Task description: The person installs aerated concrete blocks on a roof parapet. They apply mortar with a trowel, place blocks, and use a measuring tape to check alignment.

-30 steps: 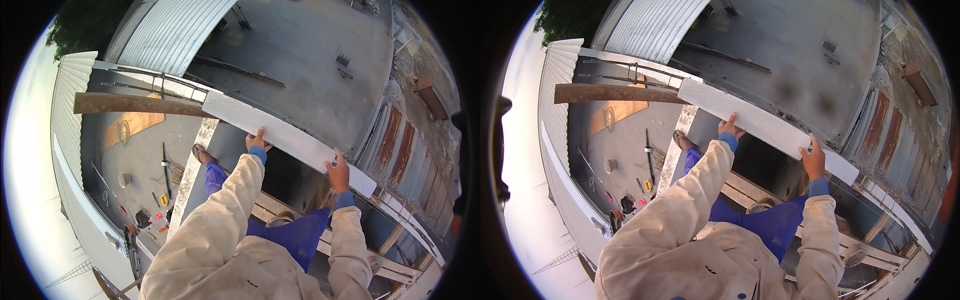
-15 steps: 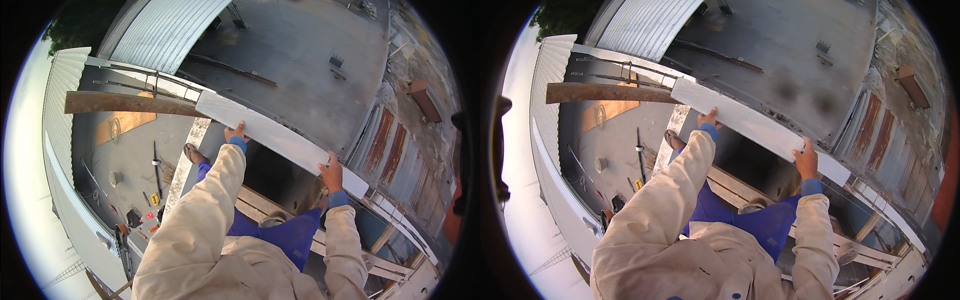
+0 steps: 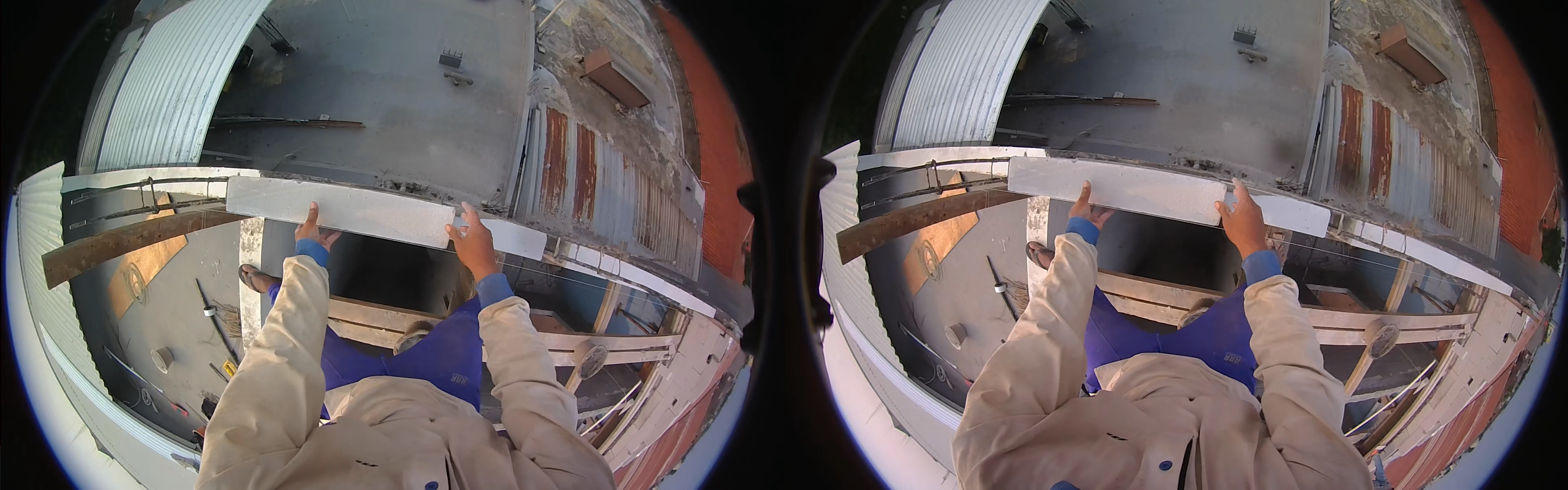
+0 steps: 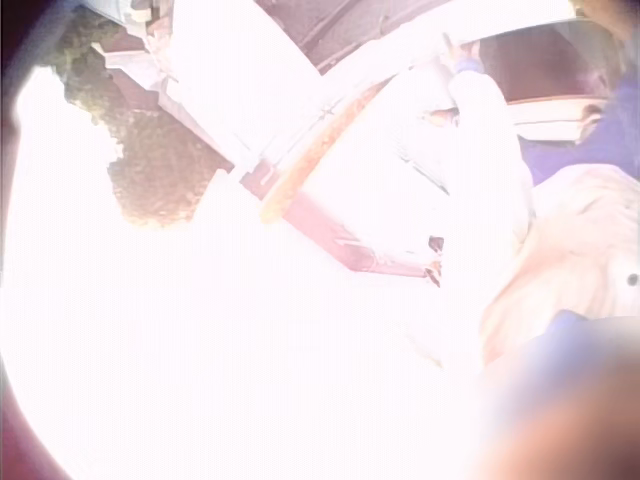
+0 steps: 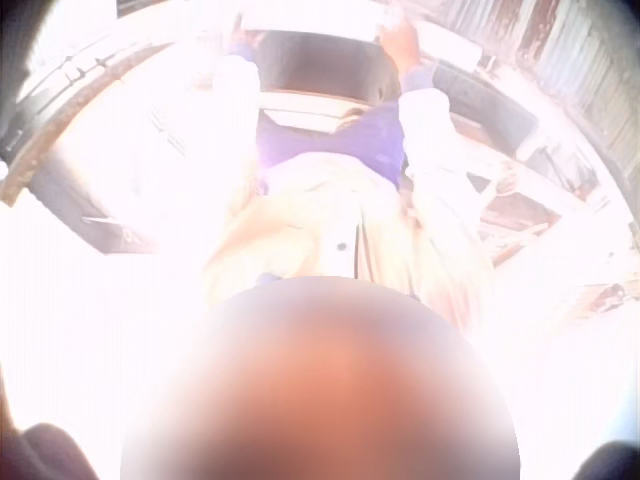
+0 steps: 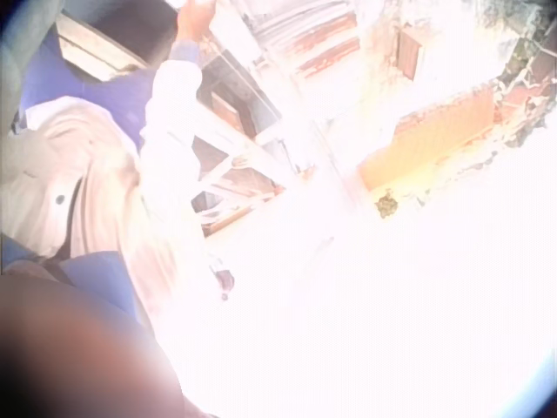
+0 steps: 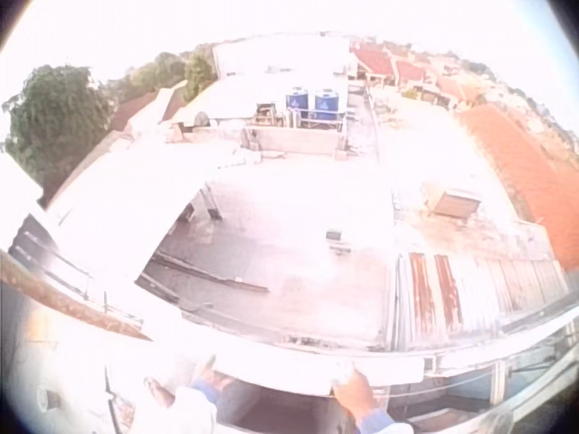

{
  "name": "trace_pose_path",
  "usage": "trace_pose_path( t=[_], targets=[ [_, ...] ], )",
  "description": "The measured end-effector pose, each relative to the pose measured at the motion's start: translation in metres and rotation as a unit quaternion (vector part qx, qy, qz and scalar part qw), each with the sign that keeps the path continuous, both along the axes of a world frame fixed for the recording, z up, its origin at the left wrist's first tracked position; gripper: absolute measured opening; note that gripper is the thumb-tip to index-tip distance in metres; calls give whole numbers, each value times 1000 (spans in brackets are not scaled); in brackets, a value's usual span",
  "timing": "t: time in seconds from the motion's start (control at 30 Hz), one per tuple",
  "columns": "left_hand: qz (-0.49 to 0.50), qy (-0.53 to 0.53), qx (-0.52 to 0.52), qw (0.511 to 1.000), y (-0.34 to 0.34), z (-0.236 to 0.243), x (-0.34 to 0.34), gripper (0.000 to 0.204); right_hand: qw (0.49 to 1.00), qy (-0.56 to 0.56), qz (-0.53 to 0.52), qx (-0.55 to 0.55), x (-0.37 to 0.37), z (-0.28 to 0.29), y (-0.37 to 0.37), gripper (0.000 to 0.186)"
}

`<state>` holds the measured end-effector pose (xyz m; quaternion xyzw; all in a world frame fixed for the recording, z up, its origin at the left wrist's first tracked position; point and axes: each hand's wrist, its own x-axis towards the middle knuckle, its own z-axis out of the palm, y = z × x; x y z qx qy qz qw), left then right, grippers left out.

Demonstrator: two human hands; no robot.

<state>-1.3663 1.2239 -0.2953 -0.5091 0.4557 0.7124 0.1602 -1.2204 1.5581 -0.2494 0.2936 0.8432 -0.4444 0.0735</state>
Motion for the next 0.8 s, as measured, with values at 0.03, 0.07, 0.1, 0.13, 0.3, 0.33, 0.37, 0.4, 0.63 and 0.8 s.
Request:
trace_pose_path(
  t=[0.03, 0.07, 0.1, 0.13, 0.3, 0.33, 0.37, 0.4, 0.63, 0.8],
  targets=[
    [-18, -3, 1, 1000, 10, -2, 9, 74, 999, 13, -39, 8, 13, 6, 7, 57],
    [-37, -10, 7, 999, 19, -5, 16, 73, 996, 33, -78, 16, 31, 13, 17, 55],
    [-58, -14, 11, 998, 26, -7, 23, 72, 990, 78, -113, 18, 50, 20, 27, 52],
    [-72, -19, 31, 997, 29, -10, 28, 71, 976, 108, -187, 17, 73, 28, 41, 45],
    [-152, -31, 7, 988, 19, -19, 20, 90, 857, 163, -455, 177, 194, 104, 152, 45],
    [-151, -45, -15, 987, 15, -21, 17, 94, 824, 209, -489, 192, 209, 123, 179, 56],
    [-145, -66, -46, 986, 12, -20, 13, 99, 817, 182, -495, 234, 227, 147, 205, 71],
    [-137, -87, -80, 983, 10, -19, 12, 103, 798, 226, -498, 254, 236, 164, 226, 90],
    [-320, -136, -164, 923, -3, 7, 29, 108, 906, 285, -261, 175, 224, 207, 310, 96],
    [-433, -126, -192, 872, -5, 35, 41, 108, 912, 333, -218, 100, 237, 209, 328, 39]
  ],
)
